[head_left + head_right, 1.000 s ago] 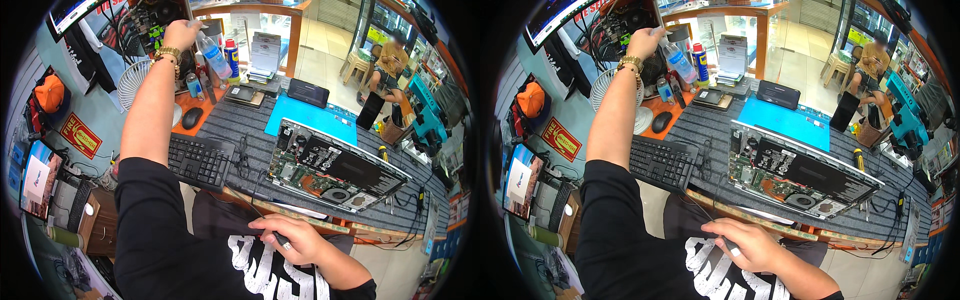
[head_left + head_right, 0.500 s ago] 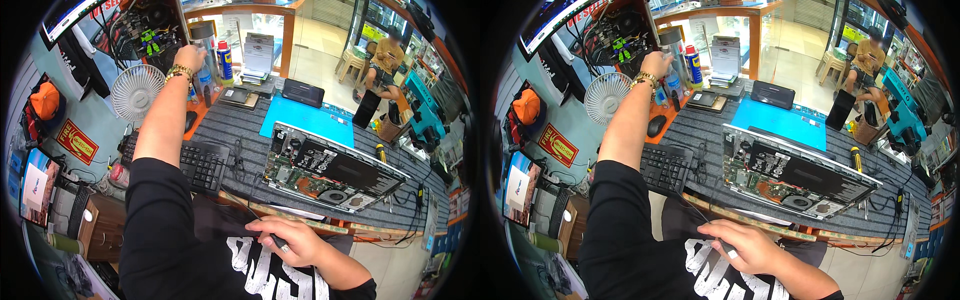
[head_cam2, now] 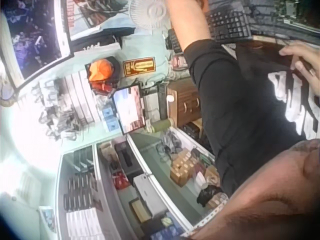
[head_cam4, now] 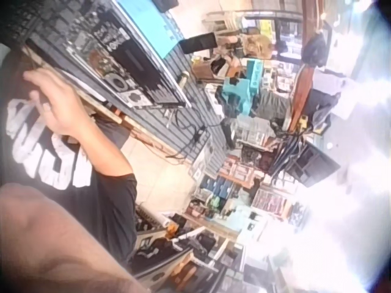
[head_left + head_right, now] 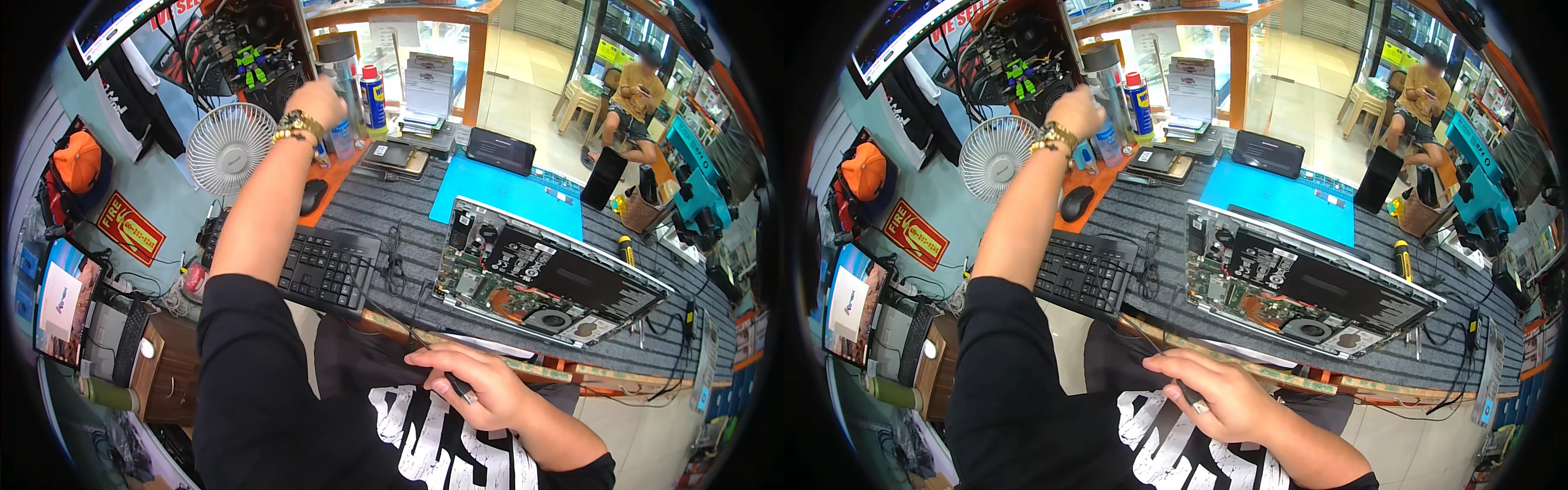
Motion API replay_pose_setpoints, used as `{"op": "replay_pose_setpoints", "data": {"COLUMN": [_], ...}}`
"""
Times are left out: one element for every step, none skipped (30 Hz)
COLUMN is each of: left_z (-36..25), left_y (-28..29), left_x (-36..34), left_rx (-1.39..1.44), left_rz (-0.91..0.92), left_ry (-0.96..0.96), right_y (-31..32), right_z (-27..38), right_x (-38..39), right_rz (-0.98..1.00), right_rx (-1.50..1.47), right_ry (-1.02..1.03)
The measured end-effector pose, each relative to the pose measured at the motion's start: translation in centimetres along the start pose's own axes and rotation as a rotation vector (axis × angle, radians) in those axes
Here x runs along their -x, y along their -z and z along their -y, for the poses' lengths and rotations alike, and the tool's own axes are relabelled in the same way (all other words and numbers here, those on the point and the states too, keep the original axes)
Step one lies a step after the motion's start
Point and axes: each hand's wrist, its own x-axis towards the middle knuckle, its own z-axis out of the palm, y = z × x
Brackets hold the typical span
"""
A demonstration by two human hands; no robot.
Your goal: The person holds a laptop, turns it over to reveal the internal components, handles a keyboard, and connects a cable to the motherboard.
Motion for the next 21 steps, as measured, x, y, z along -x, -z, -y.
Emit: {"op": "replay_pose_setpoints", "data": {"left_z": [-0.4,-1.2,-0.6,-0.6,-0.4,0.1,0.3,0.5,0.7,0.9,1.2,1.5,1.8,2.7,3.5,4.3,4.0,3.8,3.6,3.2,2.9], "left_y": [-0.5,-1.1,-2.7,-4.2,-5.8,-7.7,-9.3,-10.0,-10.6,-11.1,-11.4,-11.6,-11.9,-12.5,-12.9,-13.3,-13.1,-12.9,-12.6,-12.1,-11.8], "left_x": [0.4,1.9,3.4,4.6,5.2,5.7,6.0,6.3,6.5,6.5,6.4,6.4,6.3,6.0,5.8,5.7,5.8,5.9,5.8,6.0,6.1], "left_rx": [-0.133,-0.113,-0.05,-0.078,-0.157,-0.195,-0.232,-0.228,-0.155,-0.081,-0.077,-0.027,0.023,0.035,0.032,0.062,0.097,0.098,0.089,0.082,0.083], "left_rz": [0.153,0.302,0.34,0.403,0.453,0.458,0.464,0.464,0.454,0.443,0.442,0.433,0.423,0.42,0.419,0.458,0.502,0.504,0.505,0.506,0.509], "left_ry": [-0.231,-0.362,-0.486,-0.5,-0.491,-0.478,-0.469,-0.473,-0.433,-0.393,-0.397,-0.397,-0.396,-0.451,-0.447,-0.465,-0.493,-0.495,-0.523,-0.55,-0.552], "right_y": [0.1,0.0,0.0,0.0,-0.1,-0.1,-0.2,-0.2,-0.2,-0.3,-0.2,-0.2,-0.2,-0.1,-0.2,-0.2,-0.3,-0.3,-0.3,-0.4,-0.4], "right_z": [-0.1,0.0,0.1,0.1,0.1,0.1,0.0,0.0,0.1,0.2,0.3,0.3,0.2,0.2,0.2,0.2,0.1,0.1,0.0,0.0,0.0], "right_x": [0.0,0.0,-0.1,-0.1,-0.2,-0.2,-0.1,-0.1,0.0,0.1,0.1,0.2,0.2,0.3,0.2,0.1,0.1,0.0,-0.1,-0.2,-0.2], "right_rz": [-0.004,-0.008,-0.005,-0.004,-0.006,-0.007,-0.008,-0.008,-0.011,-0.008,-0.004,-0.007,-0.013,-0.018,-0.015,-0.009,-0.011,-0.013,-0.011,-0.008,-0.009], "right_rx": [0.022,0.043,0.042,0.045,0.05,0.051,0.043,0.037,0.04,0.049,0.059,0.063,0.073,0.08,0.078,0.077,0.077,0.077,0.077,0.078,0.078], "right_ry": [0.005,0.009,0.014,0.023,0.029,0.029,0.028,0.028,0.025,0.013,0.001,-0.001,0.009,0.022,0.026,0.031,0.029,0.026,0.028,0.03,0.027]}}
